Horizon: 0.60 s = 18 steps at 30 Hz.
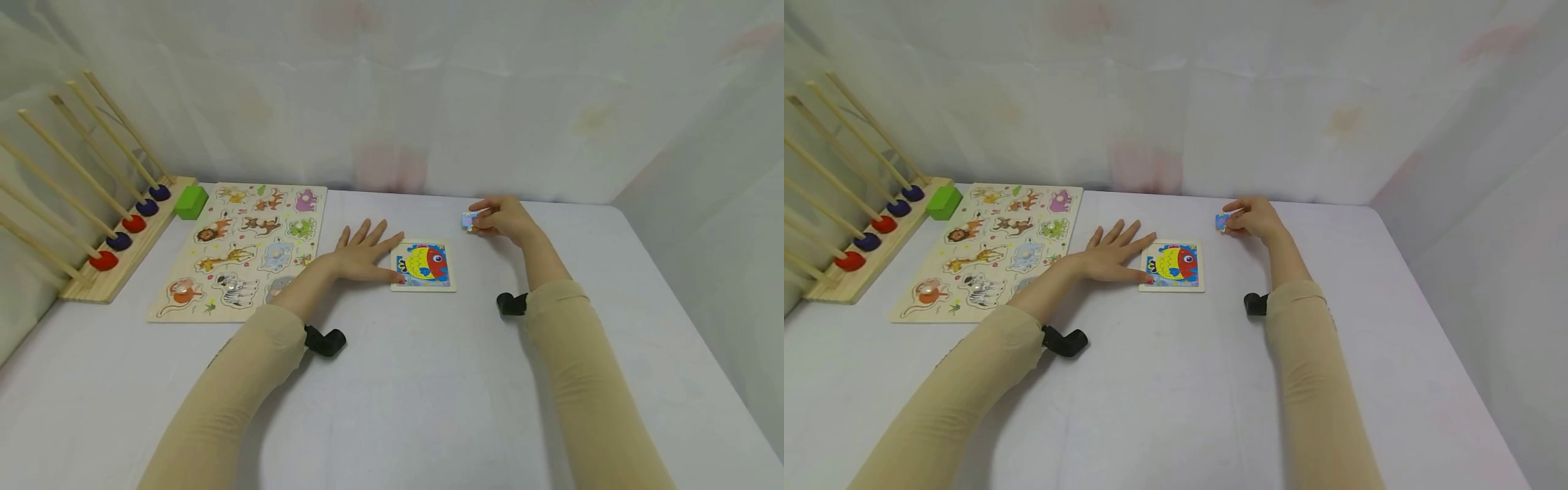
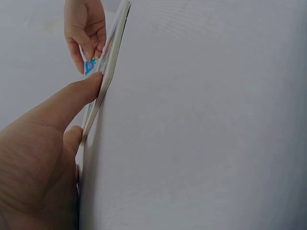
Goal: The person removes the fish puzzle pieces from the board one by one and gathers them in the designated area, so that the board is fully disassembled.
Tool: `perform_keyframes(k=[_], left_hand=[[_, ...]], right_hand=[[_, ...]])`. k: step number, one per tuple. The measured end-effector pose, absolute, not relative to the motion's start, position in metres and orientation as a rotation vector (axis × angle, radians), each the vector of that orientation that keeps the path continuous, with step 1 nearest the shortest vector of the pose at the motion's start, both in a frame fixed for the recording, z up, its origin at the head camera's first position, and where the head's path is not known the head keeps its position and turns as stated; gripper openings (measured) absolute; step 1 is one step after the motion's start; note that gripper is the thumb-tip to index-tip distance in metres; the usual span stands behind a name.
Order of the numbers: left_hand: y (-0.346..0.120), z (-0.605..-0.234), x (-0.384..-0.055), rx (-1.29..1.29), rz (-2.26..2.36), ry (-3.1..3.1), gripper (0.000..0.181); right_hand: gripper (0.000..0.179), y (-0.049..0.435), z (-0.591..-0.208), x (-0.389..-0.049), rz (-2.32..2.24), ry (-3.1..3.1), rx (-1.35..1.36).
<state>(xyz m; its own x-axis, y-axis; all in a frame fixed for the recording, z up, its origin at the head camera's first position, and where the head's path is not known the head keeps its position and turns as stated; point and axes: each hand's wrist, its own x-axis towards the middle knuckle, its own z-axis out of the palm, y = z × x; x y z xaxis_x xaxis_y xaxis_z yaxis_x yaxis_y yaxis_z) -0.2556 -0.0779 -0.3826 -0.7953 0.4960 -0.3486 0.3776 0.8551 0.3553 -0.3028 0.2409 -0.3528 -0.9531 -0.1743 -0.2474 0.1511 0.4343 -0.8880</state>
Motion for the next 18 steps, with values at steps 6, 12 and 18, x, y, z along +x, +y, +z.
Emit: perform_keyframes(k=[6, 12, 18], left_hand=[[-0.0781, -0.3812, -0.2543, 0.638, 0.373, 2.595, 0.093], [-0.0779, -0.3817, -0.255, 0.639, 0.368, 2.599, 0.094], [-0.0775, -0.3821, -0.2553, 0.64, 0.362, 2.603, 0.093]], right_hand=[[0.042, 0.2404, -0.3556, -0.304, -1.502, 2.39, -0.008], [0.04, 0.2367, -0.3562, -0.303, -1.445, 2.434, 0.009], [0.039, 0.2346, -0.3547, -0.2999, -1.385, 2.498, 0.019]])
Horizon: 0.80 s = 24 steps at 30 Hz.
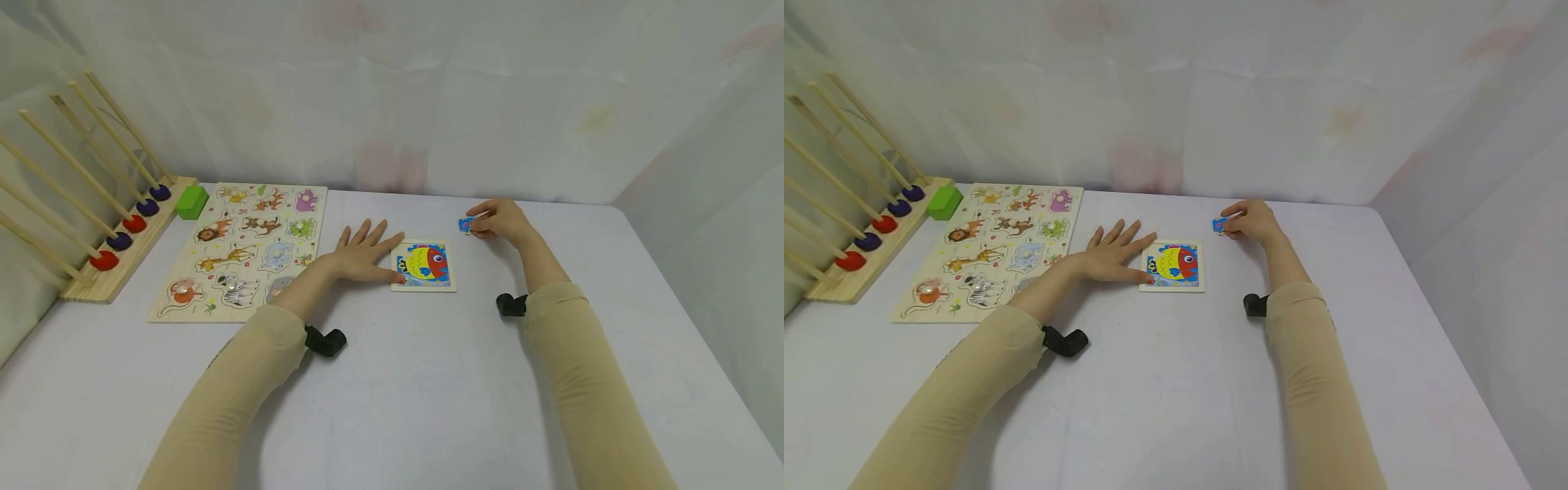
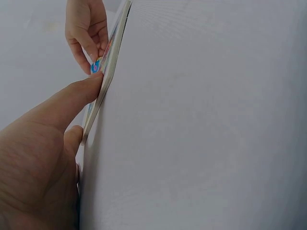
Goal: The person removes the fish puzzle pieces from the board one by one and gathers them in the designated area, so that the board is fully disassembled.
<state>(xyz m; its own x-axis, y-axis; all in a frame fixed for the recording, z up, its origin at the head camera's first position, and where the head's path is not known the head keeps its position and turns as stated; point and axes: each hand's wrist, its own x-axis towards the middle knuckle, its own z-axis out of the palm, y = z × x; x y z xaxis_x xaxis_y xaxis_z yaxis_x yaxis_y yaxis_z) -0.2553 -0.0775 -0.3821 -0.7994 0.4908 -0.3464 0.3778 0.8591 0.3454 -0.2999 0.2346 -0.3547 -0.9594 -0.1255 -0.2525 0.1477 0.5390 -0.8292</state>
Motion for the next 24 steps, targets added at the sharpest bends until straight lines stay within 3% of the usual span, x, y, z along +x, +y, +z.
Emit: perform_keyframes(k=[24], left_hand=[[-0.0771, -0.3839, -0.2567, 0.639, 0.36, 2.605, 0.093]], right_hand=[[0.032, 0.2332, -0.3573, -0.2987, -1.201, 2.638, -0.007]])
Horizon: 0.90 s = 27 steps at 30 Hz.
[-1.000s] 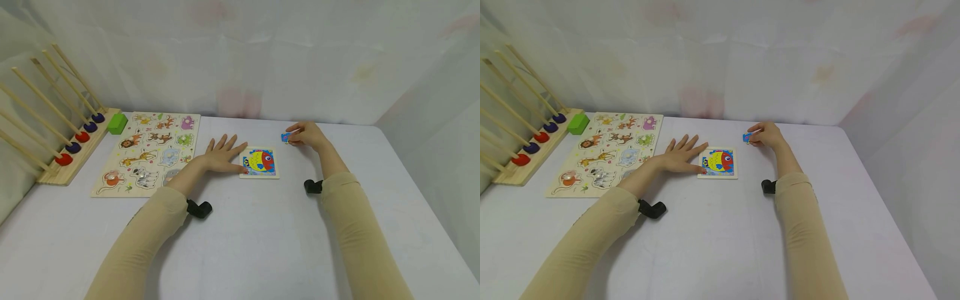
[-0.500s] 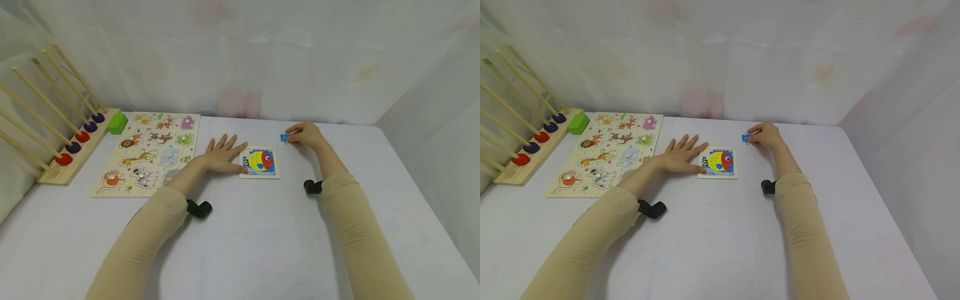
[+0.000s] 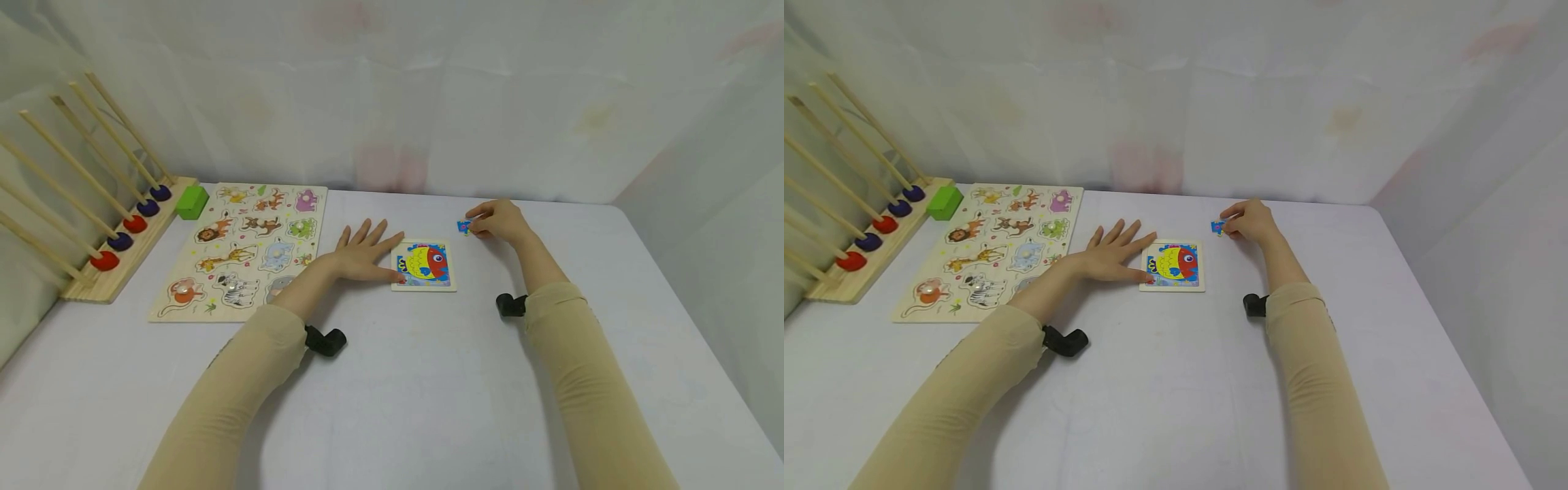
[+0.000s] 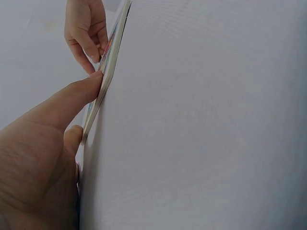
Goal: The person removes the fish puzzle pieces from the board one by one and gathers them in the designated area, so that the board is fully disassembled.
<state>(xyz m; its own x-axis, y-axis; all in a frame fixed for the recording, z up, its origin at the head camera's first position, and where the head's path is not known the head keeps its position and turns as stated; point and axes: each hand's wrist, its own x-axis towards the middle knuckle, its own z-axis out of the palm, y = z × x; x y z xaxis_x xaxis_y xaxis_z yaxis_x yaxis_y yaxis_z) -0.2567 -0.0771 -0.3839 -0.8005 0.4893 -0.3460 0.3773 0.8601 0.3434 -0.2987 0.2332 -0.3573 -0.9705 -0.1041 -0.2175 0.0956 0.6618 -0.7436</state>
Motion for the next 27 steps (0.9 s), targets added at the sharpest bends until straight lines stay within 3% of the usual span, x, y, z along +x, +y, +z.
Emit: perform_keyframes(k=[13, 27], left_hand=[[-0.078, -0.377, -0.25, 0.693, 0.405, 2.614, 0.093], [-0.079, -0.378, -0.251, 0.679, 0.404, 2.608, 0.092]], right_hand=[[0.034, 0.233, -0.349, -0.298, -1.221, 2.685, 0.005], [0.034, 0.201, -0.334, -0.286, -1.293, 2.668, -0.237]])
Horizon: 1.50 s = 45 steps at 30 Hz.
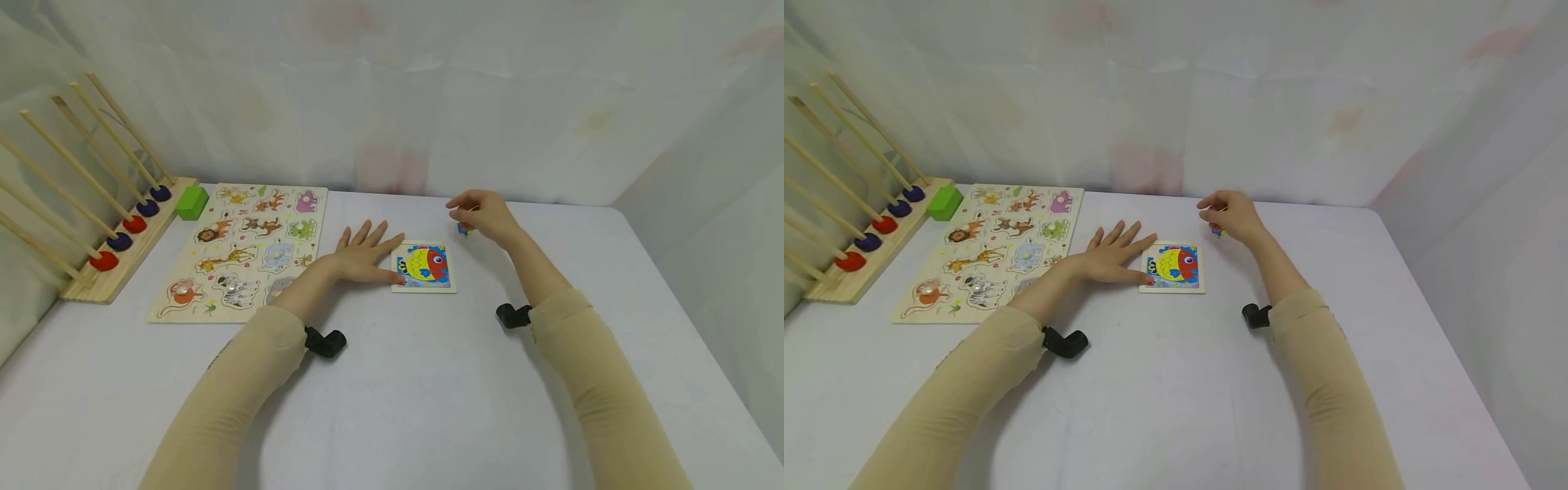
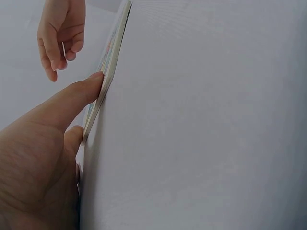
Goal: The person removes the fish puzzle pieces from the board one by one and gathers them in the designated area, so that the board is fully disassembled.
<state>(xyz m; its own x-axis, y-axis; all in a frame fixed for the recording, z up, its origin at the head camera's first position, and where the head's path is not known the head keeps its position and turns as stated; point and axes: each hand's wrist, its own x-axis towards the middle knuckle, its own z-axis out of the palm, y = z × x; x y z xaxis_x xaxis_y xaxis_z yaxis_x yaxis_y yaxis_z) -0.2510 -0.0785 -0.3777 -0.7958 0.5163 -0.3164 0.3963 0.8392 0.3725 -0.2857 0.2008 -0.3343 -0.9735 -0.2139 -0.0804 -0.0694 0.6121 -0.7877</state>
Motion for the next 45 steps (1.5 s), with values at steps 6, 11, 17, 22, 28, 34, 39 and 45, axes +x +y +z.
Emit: perform_keyframes(k=[6, 11, 17, 22, 28, 34, 39, 45], left_hand=[[-0.078, -0.379, -0.252, 0.666, 0.381, 2.61, 0.092], [-0.078, -0.377, -0.251, 0.678, 0.385, 2.613, 0.092], [-0.078, -0.375, -0.25, 0.685, 0.381, 2.612, 0.092], [-0.078, -0.376, -0.25, 0.691, 0.382, 2.612, 0.093], [-0.078, -0.376, -0.25, 0.692, 0.37, 2.615, 0.092], [-0.079, -0.376, -0.251, 0.688, 0.369, 2.616, 0.094], [-0.079, -0.376, -0.251, 0.688, 0.372, 2.613, 0.093], [-0.079, -0.375, -0.25, 0.691, 0.382, 2.606, 0.091]], right_hand=[[0.033, 0.184, -0.335, -0.278, -1.248, 2.642, -0.352], [0.034, 0.172, -0.336, -0.275, -1.175, 2.597, -0.423], [0.032, 0.165, -0.343, -0.274, -1.063, 2.533, -0.504], [0.031, 0.162, -0.347, -0.275, -0.985, 2.522, -0.546], [0.033, 0.163, -0.354, -0.276, -0.928, 2.512, -0.603], [0.032, 0.163, -0.358, -0.276, -0.946, 2.496, -0.647], [0.032, 0.162, -0.359, -0.274, -0.939, 2.494, -0.656], [0.034, 0.161, -0.361, -0.275, -0.931, 2.483, -0.66]])
